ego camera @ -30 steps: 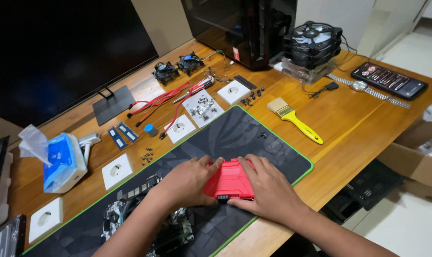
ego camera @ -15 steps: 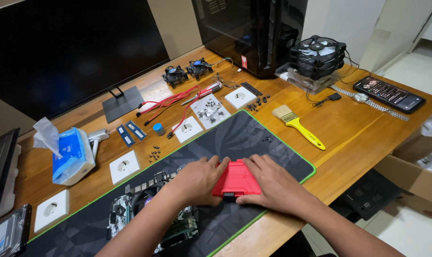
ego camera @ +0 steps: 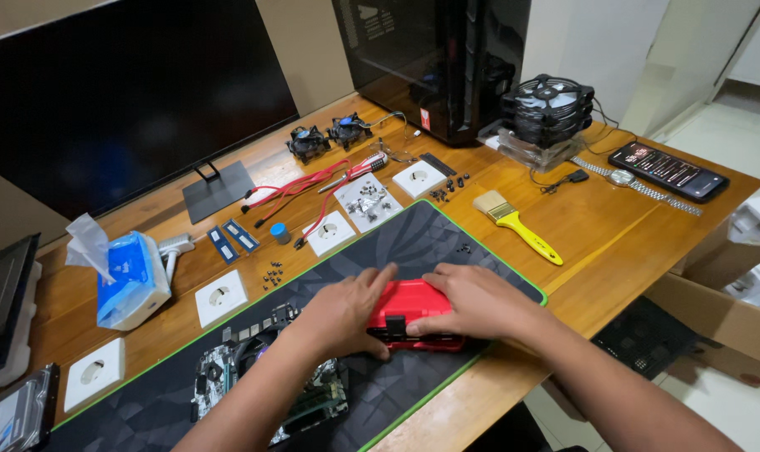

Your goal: The person opens a red screwdriver kit and selects a screwdriver. They then use the screwdriver to tighten screws on a CPU cooler mounted on a motherboard. The person works at a desk with various computer parts and tools visible.

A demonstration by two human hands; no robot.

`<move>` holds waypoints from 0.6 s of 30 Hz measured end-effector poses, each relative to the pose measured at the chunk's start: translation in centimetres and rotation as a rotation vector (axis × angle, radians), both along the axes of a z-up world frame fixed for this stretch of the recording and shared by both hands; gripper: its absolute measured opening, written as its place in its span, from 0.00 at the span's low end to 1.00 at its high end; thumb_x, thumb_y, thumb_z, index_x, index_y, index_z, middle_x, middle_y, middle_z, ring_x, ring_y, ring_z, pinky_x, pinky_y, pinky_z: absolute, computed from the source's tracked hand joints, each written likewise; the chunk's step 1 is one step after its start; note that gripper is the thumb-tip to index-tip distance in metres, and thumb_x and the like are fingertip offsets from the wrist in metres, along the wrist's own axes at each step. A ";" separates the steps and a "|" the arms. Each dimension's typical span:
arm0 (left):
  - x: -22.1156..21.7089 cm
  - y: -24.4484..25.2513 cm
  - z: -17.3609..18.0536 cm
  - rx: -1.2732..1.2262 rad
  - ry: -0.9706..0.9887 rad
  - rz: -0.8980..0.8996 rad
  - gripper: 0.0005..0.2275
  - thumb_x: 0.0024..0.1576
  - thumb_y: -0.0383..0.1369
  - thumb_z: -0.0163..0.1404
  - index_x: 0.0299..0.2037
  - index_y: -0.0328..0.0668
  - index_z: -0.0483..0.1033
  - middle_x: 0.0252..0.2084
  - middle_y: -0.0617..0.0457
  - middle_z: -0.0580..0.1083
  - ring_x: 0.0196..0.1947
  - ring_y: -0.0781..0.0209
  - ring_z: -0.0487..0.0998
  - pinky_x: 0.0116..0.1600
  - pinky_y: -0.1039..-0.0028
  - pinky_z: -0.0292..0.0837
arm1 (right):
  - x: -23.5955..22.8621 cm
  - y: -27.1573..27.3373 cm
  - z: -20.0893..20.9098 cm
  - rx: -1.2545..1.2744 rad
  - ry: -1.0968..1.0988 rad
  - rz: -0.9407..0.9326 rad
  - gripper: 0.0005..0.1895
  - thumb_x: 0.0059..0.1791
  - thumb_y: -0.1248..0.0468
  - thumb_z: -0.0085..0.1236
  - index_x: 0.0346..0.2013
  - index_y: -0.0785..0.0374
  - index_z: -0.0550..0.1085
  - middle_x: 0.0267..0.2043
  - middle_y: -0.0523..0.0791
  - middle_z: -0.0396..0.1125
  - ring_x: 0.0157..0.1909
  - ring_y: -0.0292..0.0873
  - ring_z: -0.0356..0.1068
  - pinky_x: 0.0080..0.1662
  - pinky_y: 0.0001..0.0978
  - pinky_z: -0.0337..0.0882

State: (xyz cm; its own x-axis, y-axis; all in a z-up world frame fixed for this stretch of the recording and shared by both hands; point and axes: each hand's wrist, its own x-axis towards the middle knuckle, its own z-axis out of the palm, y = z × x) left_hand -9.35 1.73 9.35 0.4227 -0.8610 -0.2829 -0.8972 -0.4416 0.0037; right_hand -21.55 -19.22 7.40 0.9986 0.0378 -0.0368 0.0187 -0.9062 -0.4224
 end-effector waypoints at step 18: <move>-0.9 1.8 0.3 -0.119 -0.229 0.091 0.74 0.36 0.63 0.73 0.84 0.32 0.33 0.84 0.32 0.48 0.78 0.31 0.59 0.73 0.42 0.66 | 9.4 -6.1 -1.3 0.206 0.006 -0.128 0.21 0.59 0.47 0.51 0.56 0.52 0.85 0.55 0.54 0.79 0.65 0.63 0.73 0.66 0.56 0.71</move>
